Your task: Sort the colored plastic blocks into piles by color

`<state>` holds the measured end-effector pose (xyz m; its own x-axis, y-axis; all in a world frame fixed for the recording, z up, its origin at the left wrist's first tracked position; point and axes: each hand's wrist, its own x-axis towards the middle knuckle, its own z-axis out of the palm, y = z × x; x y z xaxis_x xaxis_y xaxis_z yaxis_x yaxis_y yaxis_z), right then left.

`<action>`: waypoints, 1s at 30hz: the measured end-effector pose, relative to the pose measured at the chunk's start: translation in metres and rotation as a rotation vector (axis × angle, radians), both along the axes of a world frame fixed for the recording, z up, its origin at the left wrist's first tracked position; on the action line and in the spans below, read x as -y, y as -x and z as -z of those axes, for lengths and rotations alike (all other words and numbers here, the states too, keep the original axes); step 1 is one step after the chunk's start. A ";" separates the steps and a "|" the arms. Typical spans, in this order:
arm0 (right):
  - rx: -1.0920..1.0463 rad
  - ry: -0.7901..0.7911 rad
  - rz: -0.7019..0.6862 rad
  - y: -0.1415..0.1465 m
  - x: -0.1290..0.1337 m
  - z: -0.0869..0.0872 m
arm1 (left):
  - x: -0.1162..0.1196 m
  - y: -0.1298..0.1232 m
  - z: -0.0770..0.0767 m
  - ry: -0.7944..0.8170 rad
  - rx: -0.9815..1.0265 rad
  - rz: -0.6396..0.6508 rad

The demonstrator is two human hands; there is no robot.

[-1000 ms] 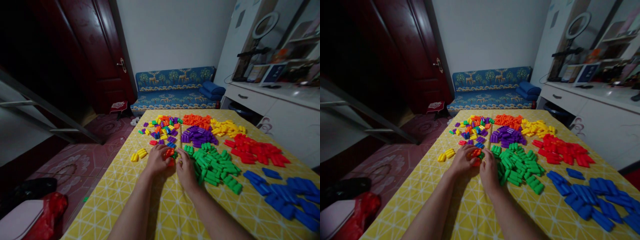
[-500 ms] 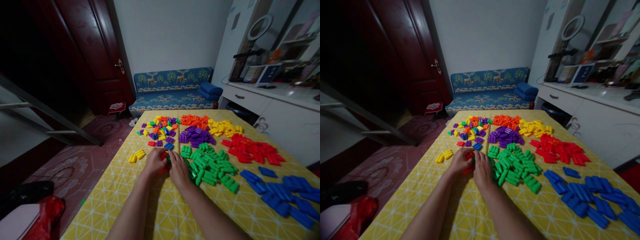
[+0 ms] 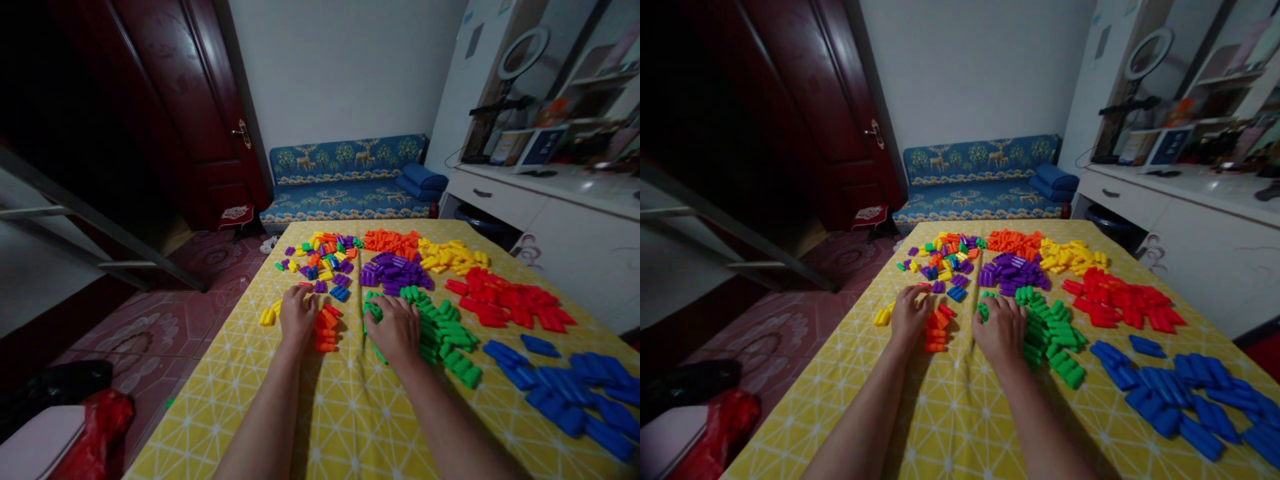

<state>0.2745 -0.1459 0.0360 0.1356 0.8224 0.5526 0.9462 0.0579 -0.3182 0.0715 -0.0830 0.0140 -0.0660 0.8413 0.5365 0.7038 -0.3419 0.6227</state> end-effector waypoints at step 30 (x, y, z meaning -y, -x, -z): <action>-0.178 0.010 -0.348 0.032 0.007 0.011 | 0.006 -0.009 -0.012 0.247 0.199 0.400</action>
<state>0.2430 -0.1526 0.0251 -0.0596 0.8410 0.5377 0.8007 0.3619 -0.4773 0.0800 -0.0889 0.0259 0.2065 0.9216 0.3285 0.4073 -0.3863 0.8276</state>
